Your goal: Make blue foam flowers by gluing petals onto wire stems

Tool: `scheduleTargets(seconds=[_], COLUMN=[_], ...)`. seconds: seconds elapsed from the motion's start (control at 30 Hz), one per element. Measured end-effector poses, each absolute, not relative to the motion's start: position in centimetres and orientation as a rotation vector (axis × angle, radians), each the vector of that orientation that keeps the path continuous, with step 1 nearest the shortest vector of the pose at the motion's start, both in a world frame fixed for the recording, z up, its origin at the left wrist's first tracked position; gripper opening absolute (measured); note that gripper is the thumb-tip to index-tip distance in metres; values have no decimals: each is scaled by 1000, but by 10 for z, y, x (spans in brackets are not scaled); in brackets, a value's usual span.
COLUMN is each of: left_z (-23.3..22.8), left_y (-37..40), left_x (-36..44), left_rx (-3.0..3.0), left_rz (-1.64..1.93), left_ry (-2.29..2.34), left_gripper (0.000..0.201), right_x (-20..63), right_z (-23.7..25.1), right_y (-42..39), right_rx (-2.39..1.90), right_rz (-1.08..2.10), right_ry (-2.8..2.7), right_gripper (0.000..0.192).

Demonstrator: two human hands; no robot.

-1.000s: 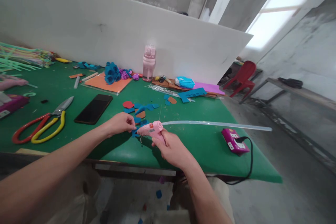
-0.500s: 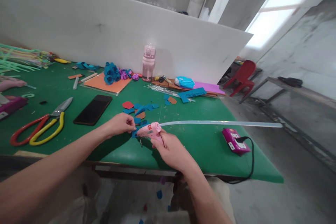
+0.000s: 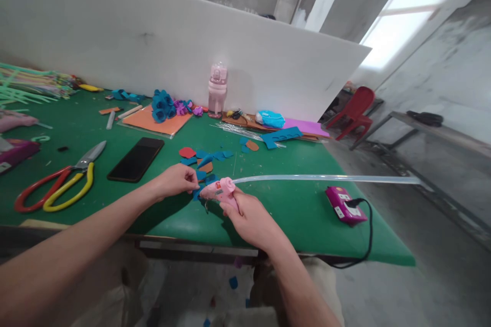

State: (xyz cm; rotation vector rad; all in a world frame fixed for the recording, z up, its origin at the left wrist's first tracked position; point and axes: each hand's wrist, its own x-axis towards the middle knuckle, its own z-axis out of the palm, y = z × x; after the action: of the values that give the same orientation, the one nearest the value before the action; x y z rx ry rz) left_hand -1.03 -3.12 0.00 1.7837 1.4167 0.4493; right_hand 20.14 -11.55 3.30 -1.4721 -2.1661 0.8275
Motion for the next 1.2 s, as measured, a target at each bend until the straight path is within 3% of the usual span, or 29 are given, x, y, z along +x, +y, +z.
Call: scheduleTargets(seconds=[1.2], left_z=[7], left_y=[-33], left_x=[-9], left_rx=[1841], left_rz=[395], left_ry=[1448], left_gripper=[9], right_x=[200], right_z=[29], right_y=[-114], right_rx=[-1466], right_rz=[773], right_ry=[-2211], right_gripper=[28])
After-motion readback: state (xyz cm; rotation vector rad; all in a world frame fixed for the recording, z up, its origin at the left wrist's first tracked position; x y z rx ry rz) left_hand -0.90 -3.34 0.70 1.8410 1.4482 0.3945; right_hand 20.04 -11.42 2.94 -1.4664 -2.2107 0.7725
